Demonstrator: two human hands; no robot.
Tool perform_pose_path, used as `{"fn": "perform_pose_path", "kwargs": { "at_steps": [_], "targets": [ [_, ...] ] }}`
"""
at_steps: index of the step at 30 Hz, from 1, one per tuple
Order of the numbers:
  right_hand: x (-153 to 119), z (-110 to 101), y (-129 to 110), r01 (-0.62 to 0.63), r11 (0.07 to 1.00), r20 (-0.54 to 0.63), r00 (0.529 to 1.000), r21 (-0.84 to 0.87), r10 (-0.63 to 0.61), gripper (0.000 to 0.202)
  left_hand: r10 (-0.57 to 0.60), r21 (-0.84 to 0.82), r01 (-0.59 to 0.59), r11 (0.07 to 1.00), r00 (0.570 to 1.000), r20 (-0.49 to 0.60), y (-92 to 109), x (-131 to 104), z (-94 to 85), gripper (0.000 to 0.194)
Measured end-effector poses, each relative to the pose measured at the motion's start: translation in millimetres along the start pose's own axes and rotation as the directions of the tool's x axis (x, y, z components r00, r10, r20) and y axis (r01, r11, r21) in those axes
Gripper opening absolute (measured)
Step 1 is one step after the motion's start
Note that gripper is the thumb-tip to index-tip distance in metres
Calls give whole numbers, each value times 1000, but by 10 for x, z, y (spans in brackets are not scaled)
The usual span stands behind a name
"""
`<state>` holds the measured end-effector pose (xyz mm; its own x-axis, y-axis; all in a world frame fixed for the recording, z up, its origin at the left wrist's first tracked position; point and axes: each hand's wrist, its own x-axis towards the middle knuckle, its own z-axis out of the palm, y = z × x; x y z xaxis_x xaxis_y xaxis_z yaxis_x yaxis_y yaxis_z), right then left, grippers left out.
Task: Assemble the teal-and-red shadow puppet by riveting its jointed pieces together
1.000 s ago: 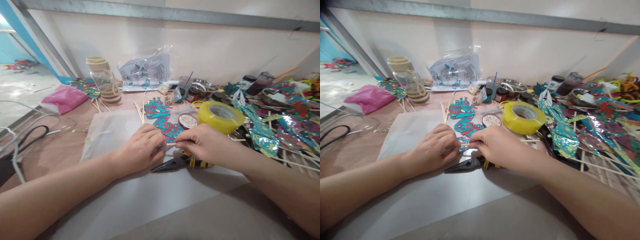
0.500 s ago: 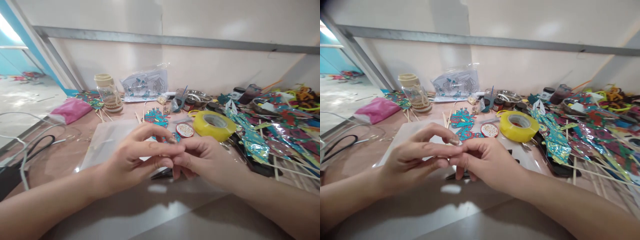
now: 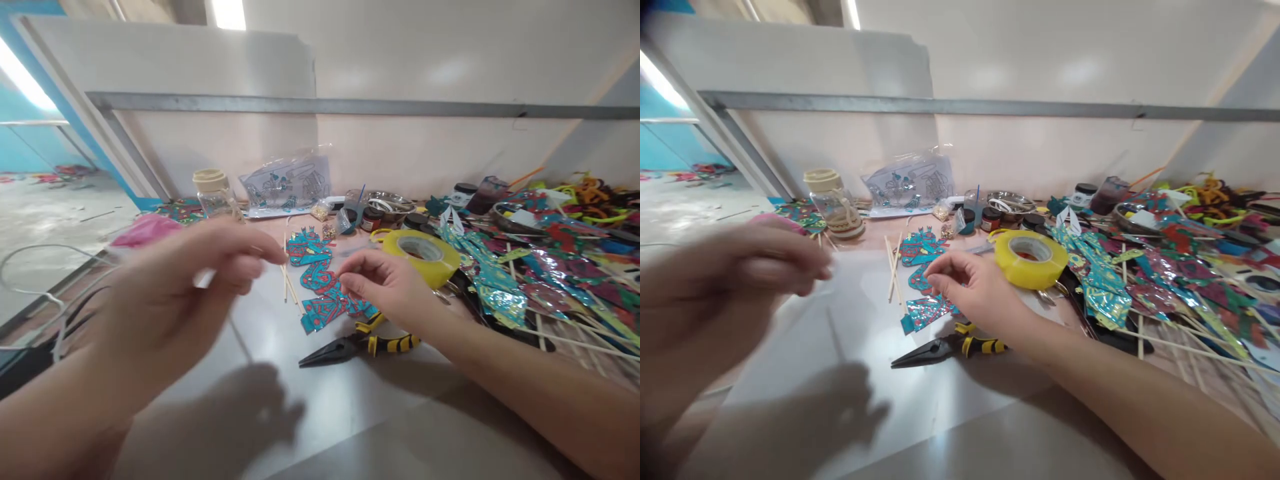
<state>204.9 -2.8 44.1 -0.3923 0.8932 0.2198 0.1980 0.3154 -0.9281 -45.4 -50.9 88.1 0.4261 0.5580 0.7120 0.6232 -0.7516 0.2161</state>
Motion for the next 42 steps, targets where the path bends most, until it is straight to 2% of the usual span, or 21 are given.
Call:
{"fn": "perform_pose_path", "kwargs": {
  "at_steps": [1,3,5,6,8,10,15,26,29,32,34,35,37,39,42],
  "targets": [
    [-12,27,25,20,999,9,1000,-47,-20,16,50,58,-51,997,999,7,-9,23,134,19],
    [-44,76,59,67,989,28,998,-134,-64,18,99,173,-117,978,989,108,-43,18,423,20],
    [-69,112,85,105,977,40,994,-184,-99,18,76,182,-109,977,981,179,-90,-49,674,23],
    [-78,125,100,118,973,37,993,-201,-113,16,85,174,-114,978,983,165,-111,-95,766,24],
    [-89,145,134,144,962,34,990,-231,-140,13,105,141,-130,981,979,173,-142,-182,879,25],
    [-99,160,167,170,950,38,985,-263,-166,12,100,114,-123,986,978,184,-159,-236,916,25],
    [-121,182,200,153,937,40,988,-315,-147,13,31,108,-59,992,968,250,-182,-257,918,26],
    [-121,176,210,148,929,42,989,-339,-142,12,52,77,-71,995,973,223,-190,-271,969,24],
    [-110,175,222,102,950,17,995,-295,-102,13,-21,115,-8,993,969,246,-208,-230,943,26],
    [-85,181,235,26,972,-2,1000,-234,-27,15,-119,145,77,986,944,307,-314,-115,815,26],
    [-71,189,241,2,976,9,1000,-219,0,15,-134,103,102,989,917,375,-421,-9,670,23],
    [-67,193,242,-3,976,17,1000,-219,7,15,-129,52,118,992,914,383,-470,44,589,22],
    [-65,197,244,-14,977,30,999,-212,21,16,-189,-59,232,971,896,402,-530,134,433,19],
    [-69,198,247,-31,981,37,999,-190,39,17,-229,-181,325,928,883,410,-519,191,317,16],
    [-74,203,254,-37,985,43,998,-169,45,17,-264,-312,404,860,875,406,-406,217,238,14]
  ]
}}
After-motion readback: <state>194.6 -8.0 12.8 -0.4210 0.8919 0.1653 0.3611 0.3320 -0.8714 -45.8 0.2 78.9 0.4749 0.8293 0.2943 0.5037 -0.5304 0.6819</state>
